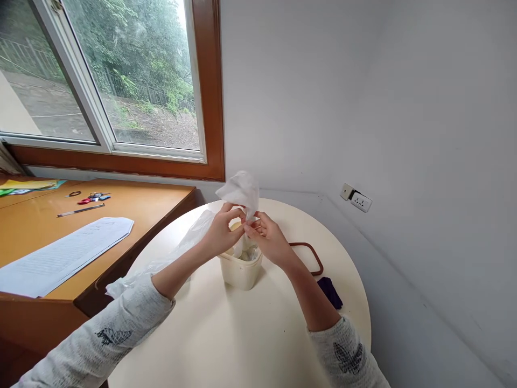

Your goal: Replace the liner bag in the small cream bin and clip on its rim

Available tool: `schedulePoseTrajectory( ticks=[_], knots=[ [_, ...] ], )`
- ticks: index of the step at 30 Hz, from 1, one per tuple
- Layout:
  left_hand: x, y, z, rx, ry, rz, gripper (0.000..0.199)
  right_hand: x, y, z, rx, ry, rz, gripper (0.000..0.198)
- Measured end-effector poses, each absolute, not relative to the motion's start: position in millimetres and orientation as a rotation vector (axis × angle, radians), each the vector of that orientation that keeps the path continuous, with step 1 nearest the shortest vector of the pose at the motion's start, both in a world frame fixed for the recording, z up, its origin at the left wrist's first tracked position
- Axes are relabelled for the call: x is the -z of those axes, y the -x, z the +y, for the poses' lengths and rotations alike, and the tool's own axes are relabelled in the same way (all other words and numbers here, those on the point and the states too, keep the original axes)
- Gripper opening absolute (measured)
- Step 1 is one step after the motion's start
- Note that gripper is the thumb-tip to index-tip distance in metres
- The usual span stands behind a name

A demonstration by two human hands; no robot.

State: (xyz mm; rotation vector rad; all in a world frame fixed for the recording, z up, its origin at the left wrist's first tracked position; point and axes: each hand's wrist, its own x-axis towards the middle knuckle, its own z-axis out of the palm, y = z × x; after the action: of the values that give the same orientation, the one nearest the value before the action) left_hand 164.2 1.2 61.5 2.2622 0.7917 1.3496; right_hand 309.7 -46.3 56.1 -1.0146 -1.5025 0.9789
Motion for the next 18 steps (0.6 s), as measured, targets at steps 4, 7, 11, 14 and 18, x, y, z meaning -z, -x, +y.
schedulePoseTrajectory(
  ticks=[4,7,11,14,18],
  knots=[
    [-68.2,-161.8,-5.7,-1.321,-2.271,0.682,0.005,-63.6,-306.7,-45.2,-0.978,0.980,-1.438,0.029],
    [-68.3,-158.5,-10.5,-1.290,-2.295,0.617,0.006,-61.3,-307.4,-43.1,-1.003,0.980,-1.370,0.028],
    [-64.4,-156.7,-12.8,-1.274,-2.209,0.579,0.008,-53.8,-309.1,-36.6,-0.980,0.943,-1.288,0.024],
    [-65.2,-156.8,-8.9,-1.335,-1.881,0.603,0.019,-52.3,-312.0,-32.1,-0.988,0.858,-1.261,0.024],
    [-72.5,-157.1,-0.6,-1.176,-1.408,0.617,0.035,-58.1,-313.7,-33.8,-0.896,0.827,-1.284,0.030]
  ],
)
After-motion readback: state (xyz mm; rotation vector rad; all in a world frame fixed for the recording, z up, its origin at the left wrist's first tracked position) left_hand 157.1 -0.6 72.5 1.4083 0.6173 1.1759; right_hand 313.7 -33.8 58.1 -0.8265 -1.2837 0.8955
